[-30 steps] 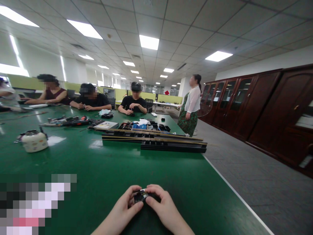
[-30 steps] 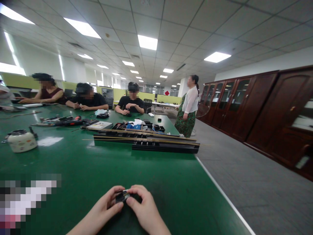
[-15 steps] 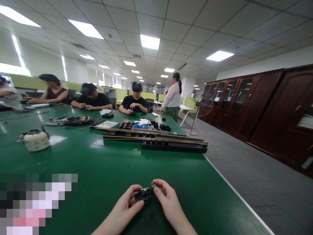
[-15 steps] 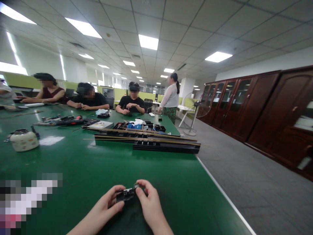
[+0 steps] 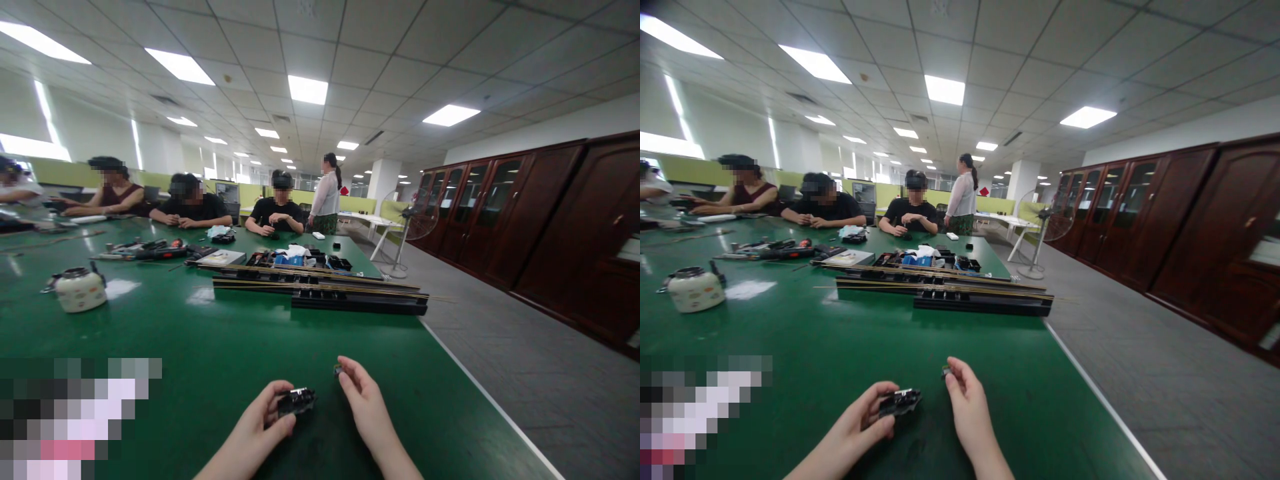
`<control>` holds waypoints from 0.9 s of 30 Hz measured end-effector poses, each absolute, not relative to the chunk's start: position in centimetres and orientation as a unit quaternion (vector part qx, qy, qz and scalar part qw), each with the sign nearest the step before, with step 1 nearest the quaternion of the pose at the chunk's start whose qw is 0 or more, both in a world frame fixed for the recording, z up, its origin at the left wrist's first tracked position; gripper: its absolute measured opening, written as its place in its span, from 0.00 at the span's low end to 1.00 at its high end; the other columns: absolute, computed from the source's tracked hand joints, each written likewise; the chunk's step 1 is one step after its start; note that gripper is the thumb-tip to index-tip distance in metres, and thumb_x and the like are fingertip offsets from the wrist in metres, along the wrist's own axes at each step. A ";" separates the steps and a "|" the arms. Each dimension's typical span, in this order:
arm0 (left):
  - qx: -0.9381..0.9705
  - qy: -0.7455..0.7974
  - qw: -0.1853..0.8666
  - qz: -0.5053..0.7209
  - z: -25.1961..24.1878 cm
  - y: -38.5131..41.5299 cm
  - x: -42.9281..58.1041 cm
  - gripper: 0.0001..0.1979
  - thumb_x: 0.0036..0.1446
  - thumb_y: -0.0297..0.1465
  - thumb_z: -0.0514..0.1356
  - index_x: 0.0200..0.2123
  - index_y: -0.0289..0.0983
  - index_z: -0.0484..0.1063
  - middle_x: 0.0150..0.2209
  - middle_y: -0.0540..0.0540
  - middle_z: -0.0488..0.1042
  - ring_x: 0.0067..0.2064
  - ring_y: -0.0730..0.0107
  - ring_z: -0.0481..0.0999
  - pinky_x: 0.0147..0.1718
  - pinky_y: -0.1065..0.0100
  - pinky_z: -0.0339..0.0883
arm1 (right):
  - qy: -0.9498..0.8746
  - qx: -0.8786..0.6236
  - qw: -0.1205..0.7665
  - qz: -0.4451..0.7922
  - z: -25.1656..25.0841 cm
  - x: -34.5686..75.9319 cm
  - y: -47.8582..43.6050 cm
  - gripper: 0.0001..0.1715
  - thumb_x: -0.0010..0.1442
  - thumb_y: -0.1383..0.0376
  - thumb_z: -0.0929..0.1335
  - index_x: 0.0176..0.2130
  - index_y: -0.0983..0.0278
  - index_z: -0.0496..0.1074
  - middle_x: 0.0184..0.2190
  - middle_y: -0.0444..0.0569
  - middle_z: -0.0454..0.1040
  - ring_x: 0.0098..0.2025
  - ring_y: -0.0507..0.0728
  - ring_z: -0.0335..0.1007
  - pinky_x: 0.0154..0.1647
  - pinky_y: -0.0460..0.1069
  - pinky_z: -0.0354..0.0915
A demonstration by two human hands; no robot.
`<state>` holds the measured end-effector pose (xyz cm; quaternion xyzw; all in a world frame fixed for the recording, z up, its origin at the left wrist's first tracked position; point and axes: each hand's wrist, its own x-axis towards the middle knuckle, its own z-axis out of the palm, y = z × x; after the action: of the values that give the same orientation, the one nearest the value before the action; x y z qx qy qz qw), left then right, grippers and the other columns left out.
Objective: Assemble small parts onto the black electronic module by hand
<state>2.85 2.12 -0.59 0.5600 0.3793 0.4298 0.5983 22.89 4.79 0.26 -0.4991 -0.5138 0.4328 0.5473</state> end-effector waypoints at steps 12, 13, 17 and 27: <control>0.575 0.365 0.591 0.433 -0.8 2.1 2.6 0.18 0.50 0.37 0.59 0.43 0.40 0.60 0.39 0.46 0.70 0.34 0.70 0.68 0.36 0.67 0.61 | -0.497 -0.521 0.579 0.383 1.7 24.8 4.6 0.25 0.48 0.53 0.67 0.43 0.64 0.70 0.44 0.53 0.74 0.48 0.61 0.68 0.50 0.56 0.62; 0.574 0.365 0.591 0.434 -0.7 2.1 2.6 0.18 0.50 0.37 0.59 0.43 0.40 0.60 0.40 0.46 0.70 0.34 0.70 0.68 0.36 0.67 0.62 | -0.500 -0.519 0.577 0.384 1.8 24.9 4.6 0.25 0.48 0.53 0.68 0.43 0.64 0.70 0.43 0.53 0.74 0.47 0.62 0.68 0.50 0.56 0.63; 0.570 0.366 0.592 0.436 -0.7 2.2 2.7 0.18 0.49 0.36 0.59 0.43 0.40 0.60 0.39 0.46 0.70 0.34 0.69 0.68 0.35 0.67 0.62 | -0.512 -0.514 0.564 0.395 1.9 24.9 4.6 0.23 0.47 0.54 0.69 0.40 0.65 0.71 0.39 0.53 0.76 0.44 0.61 0.70 0.48 0.55 0.64; 0.571 0.368 0.594 0.430 -0.3 1.9 2.7 0.18 0.49 0.37 0.59 0.43 0.40 0.60 0.38 0.47 0.70 0.33 0.71 0.67 0.35 0.68 0.61 | -0.547 -0.523 0.518 0.399 1.0 24.7 4.8 0.23 0.47 0.57 0.69 0.42 0.65 0.71 0.38 0.52 0.76 0.43 0.60 0.70 0.47 0.54 0.64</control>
<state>2.67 1.93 -0.34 0.5714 0.3685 0.4303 0.5938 24.74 4.80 1.03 -0.5228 -0.5465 0.3991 0.5185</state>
